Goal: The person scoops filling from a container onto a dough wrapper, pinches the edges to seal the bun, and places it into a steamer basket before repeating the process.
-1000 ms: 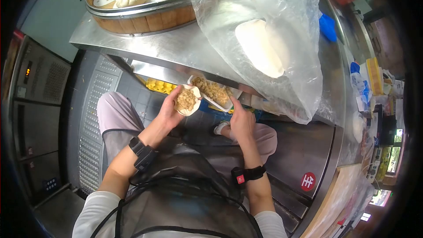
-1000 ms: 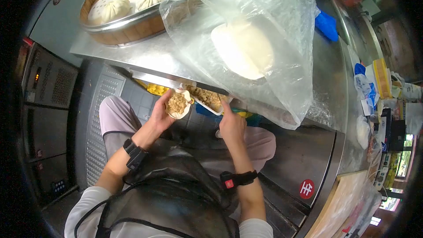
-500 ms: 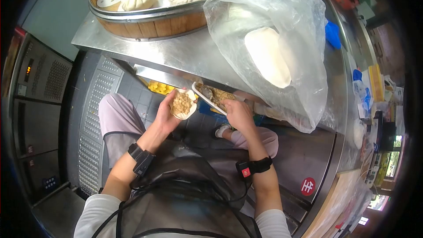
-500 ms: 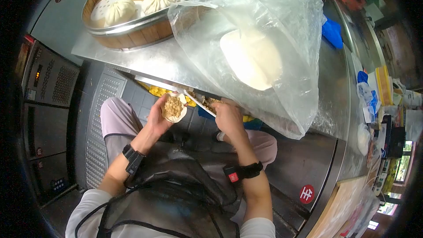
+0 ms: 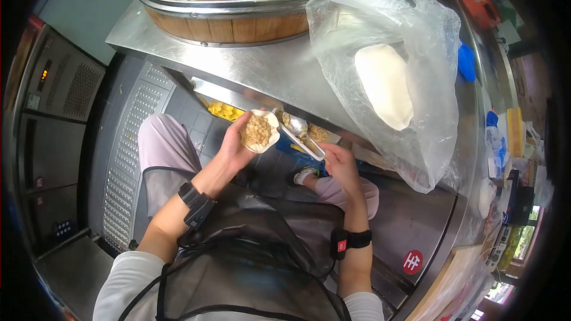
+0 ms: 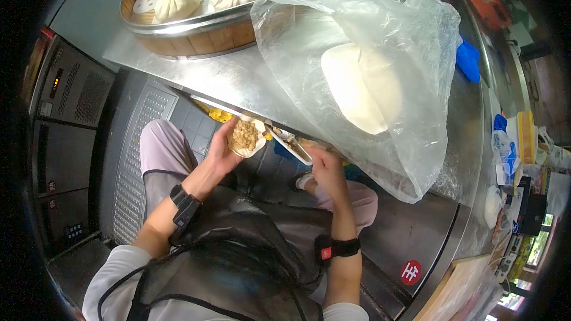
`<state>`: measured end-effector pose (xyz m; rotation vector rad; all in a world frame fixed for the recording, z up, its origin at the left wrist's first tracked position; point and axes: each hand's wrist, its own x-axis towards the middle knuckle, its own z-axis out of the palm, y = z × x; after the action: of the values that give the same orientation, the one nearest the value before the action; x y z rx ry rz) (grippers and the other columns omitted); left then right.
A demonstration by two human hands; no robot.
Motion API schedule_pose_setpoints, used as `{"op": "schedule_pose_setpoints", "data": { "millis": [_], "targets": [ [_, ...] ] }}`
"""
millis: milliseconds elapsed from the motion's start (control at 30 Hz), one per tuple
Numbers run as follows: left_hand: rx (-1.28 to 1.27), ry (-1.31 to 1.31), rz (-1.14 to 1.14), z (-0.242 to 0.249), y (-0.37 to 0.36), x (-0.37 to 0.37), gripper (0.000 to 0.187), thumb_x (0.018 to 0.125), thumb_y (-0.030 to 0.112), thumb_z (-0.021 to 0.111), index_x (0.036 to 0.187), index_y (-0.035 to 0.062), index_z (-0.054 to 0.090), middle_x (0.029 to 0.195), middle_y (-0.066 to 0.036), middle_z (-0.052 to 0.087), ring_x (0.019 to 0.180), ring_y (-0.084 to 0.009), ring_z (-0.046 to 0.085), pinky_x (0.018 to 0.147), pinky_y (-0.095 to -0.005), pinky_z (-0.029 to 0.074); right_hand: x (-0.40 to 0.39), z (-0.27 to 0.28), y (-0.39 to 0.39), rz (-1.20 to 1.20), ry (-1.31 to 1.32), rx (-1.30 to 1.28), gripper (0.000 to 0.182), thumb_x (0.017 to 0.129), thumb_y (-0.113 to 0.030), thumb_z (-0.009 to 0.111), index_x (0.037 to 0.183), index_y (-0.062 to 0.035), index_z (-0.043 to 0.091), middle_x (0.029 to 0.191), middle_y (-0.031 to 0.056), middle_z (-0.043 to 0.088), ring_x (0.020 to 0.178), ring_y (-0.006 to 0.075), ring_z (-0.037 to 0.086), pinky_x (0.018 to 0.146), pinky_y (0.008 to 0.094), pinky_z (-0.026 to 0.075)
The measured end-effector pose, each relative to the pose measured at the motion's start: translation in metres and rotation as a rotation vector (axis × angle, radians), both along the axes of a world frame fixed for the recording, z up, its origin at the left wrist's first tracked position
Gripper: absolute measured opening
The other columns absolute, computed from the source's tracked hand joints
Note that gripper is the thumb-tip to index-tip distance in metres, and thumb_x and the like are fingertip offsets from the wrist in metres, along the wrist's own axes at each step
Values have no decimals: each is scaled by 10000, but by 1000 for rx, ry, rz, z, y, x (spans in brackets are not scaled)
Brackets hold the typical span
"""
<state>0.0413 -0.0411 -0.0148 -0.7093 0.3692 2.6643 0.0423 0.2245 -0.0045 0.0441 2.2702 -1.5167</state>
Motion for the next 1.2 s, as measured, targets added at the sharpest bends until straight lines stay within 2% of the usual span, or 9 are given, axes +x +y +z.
{"op": "schedule_pose_setpoints", "data": {
  "millis": [400,467,567,633,733,833,1000,1167,1200],
  "targets": [
    [-55,-80,98,21,-4,-1,407,971,332,358,1241,53,479,1224,-139,553,1135,-290,536,985,-444,417,2,13,-13,-26,145,94,259,930,-80,475,1143,-45,617,563,-58,413,469,33,373,427,198,292],
    [-50,-75,87,20,-3,-2,412,971,344,357,1248,68,485,1235,-130,549,1139,-281,534,989,-441,414,16,40,-24,-129,-4,-43,259,897,-87,494,1110,-65,640,655,-2,530,548,75,466,527,233,391],
    [-71,-83,93,30,2,-2,408,977,341,343,1249,72,485,1228,-131,553,1141,-276,533,987,-443,416,33,51,-44,-177,2,-62,270,898,-82,498,1135,-69,625,662,-33,499,551,52,441,521,209,376],
    [-37,-48,85,21,3,-1,413,965,337,390,1239,41,480,1222,-130,557,1128,-270,539,984,-438,417,43,43,-52,-177,-12,-58,263,897,-85,508,1133,-76,625,671,29,566,561,82,511,530,242,404],
    [-2,-5,81,11,5,-1,424,956,328,432,1226,5,479,1208,-126,567,1106,-261,552,979,-425,421,54,37,-74,-123,402,219,268,883,-88,533,1132,-124,625,815,187,640,678,274,639,572,348,461],
    [-7,2,86,17,9,-2,403,961,316,425,1201,2,499,1171,-121,592,1070,-249,574,967,-410,431,64,29,-88,24,801,609,388,818,-11,540,1199,-67,580,698,128,571,595,318,581,521,383,465],
    [-16,-48,137,30,13,-2,341,966,275,435,1170,14,515,1105,-112,620,1043,-235,590,928,-398,468,85,23,-107,68,816,613,451,776,32,560,1222,-37,556,693,111,526,571,294,563,507,389,448],
    [-6,-24,158,34,9,1,328,970,258,431,1168,10,514,1116,-112,612,1044,-236,590,932,-397,470,80,31,-104,-80,884,310,387,823,46,510,1203,-2,563,704,145,567,569,277,565,538,334,454],
    [10,-25,169,38,7,1,328,972,257,427,1166,8,514,1127,-115,607,1044,-236,590,938,-399,467,83,33,-102,-100,755,238,351,869,12,482,1212,9,555,660,106,553,541,186,529,542,280,432]
  ]
}}
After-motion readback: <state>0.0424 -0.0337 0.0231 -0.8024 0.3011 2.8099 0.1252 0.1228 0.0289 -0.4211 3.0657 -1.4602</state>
